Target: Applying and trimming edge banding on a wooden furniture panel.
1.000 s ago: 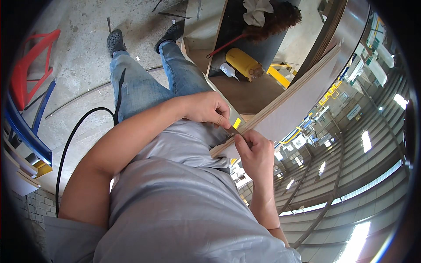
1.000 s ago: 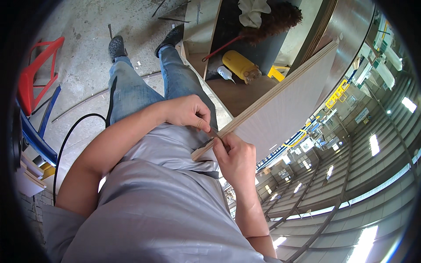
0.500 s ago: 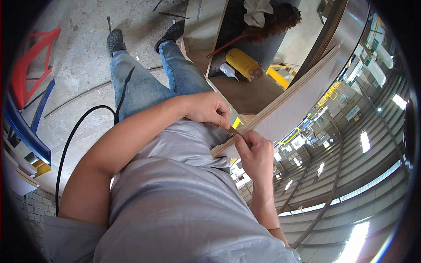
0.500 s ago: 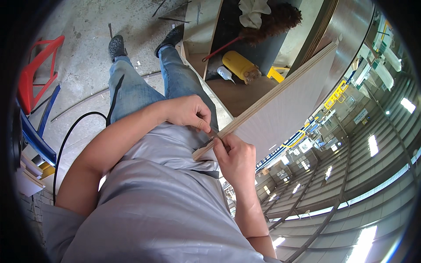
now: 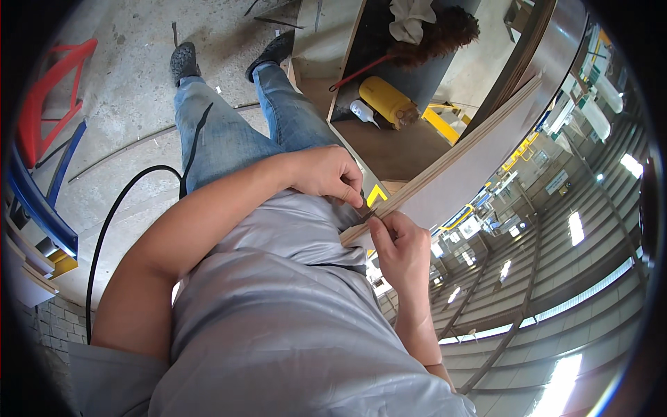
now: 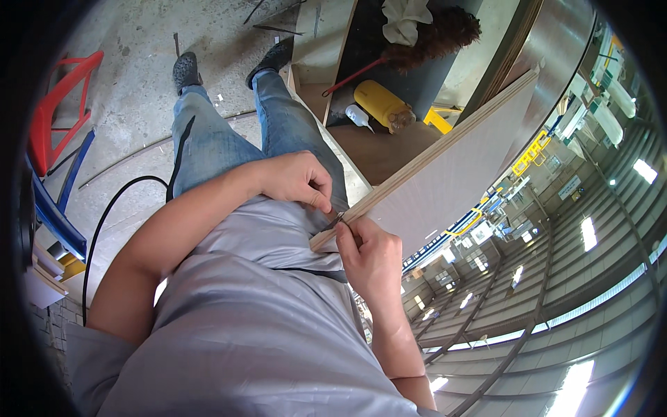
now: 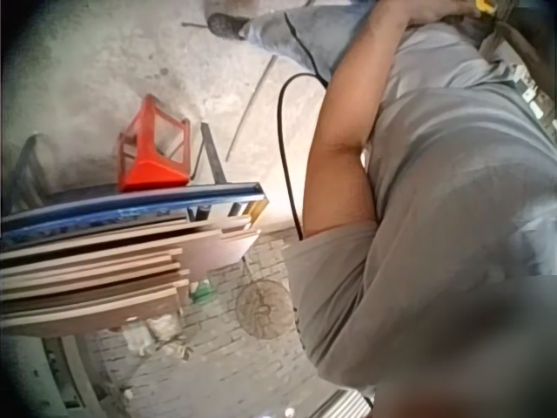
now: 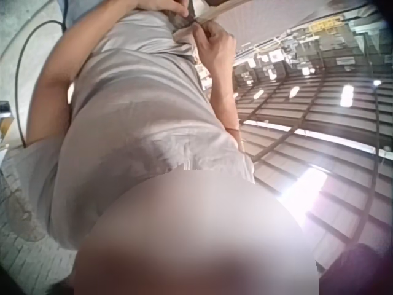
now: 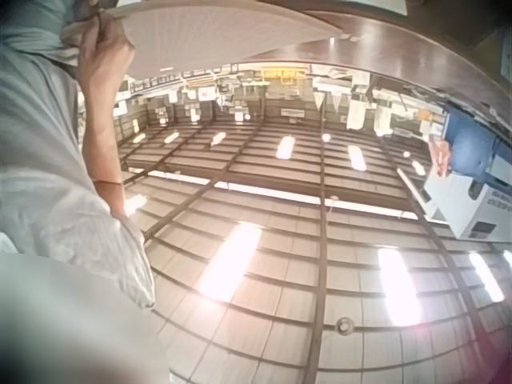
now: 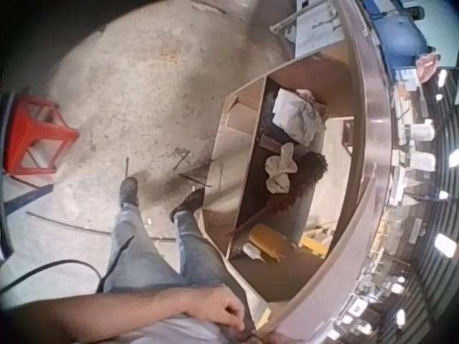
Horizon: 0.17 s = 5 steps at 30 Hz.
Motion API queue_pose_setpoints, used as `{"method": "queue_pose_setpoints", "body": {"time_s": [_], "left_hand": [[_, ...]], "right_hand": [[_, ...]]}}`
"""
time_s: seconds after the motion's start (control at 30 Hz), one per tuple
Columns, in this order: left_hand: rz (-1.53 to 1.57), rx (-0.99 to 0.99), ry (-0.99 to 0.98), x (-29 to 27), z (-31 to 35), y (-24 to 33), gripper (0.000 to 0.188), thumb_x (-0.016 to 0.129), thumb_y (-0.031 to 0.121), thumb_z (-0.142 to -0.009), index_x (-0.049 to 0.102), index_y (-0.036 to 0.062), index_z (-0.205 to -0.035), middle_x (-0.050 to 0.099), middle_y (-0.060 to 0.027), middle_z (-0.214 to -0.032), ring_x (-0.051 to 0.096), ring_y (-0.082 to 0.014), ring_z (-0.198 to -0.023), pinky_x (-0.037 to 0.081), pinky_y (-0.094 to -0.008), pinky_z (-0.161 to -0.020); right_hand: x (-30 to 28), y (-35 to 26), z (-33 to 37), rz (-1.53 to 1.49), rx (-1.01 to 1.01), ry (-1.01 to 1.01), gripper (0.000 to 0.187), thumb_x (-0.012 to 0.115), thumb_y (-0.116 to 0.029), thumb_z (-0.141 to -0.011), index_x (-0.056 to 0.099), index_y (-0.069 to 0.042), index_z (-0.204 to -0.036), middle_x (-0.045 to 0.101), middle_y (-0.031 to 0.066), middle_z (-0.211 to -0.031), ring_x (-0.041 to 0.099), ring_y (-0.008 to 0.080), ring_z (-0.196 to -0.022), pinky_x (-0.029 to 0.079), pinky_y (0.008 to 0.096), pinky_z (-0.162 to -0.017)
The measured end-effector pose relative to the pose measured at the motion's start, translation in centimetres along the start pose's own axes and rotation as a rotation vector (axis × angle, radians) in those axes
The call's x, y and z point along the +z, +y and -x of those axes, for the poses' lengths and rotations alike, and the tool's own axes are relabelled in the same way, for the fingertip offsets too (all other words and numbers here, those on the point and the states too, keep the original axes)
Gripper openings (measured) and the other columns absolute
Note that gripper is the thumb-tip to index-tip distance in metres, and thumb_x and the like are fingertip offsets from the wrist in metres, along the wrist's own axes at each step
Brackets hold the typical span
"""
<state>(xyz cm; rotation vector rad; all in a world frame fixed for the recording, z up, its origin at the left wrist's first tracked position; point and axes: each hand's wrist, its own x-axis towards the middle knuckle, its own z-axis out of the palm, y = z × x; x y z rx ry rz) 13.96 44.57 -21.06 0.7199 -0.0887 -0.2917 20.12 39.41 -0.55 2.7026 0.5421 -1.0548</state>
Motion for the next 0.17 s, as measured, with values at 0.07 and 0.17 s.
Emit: {"method": "queue_pose_setpoints", "body": {"time_s": [0.07, 0.17], "left_hand": [[-0.013, 0.004, 0.003, 0.07, -0.04, -0.05, 0.014, 0.071, 0.016, -0.079, 0.069, 0.0026, -0.079, 0.066, -0.0035, -0.068, 0.058, -0.0080, -0.060, 0.045, -0.0245, -0.055], [-0.039, 0.047, -0.012, -0.06, -0.12, -0.06, 0.014, 0.072, 0.017, -0.079, 0.069, 0.0028, -0.079, 0.066, -0.0033, -0.068, 0.058, -0.0080, -0.060, 0.045, -0.0245, -0.055]], "right_hand": [[0.12, 0.19, 0.09, 0.000, -0.033, 0.011, 0.024, 0.066, -0.015, -0.081, 0.057, 0.003, -0.068, 0.048, 0.0083, -0.049, 0.041, 0.0116, -0.044, 0.035, 0.0289, -0.044], [0.05, 0.06, 0.06, 0.023, -0.049, 0.012, 0.023, 0.066, -0.015, -0.081, 0.057, 0.003, -0.069, 0.049, 0.0084, -0.049, 0.041, 0.0121, -0.044, 0.035, 0.0288, -0.044]]}}
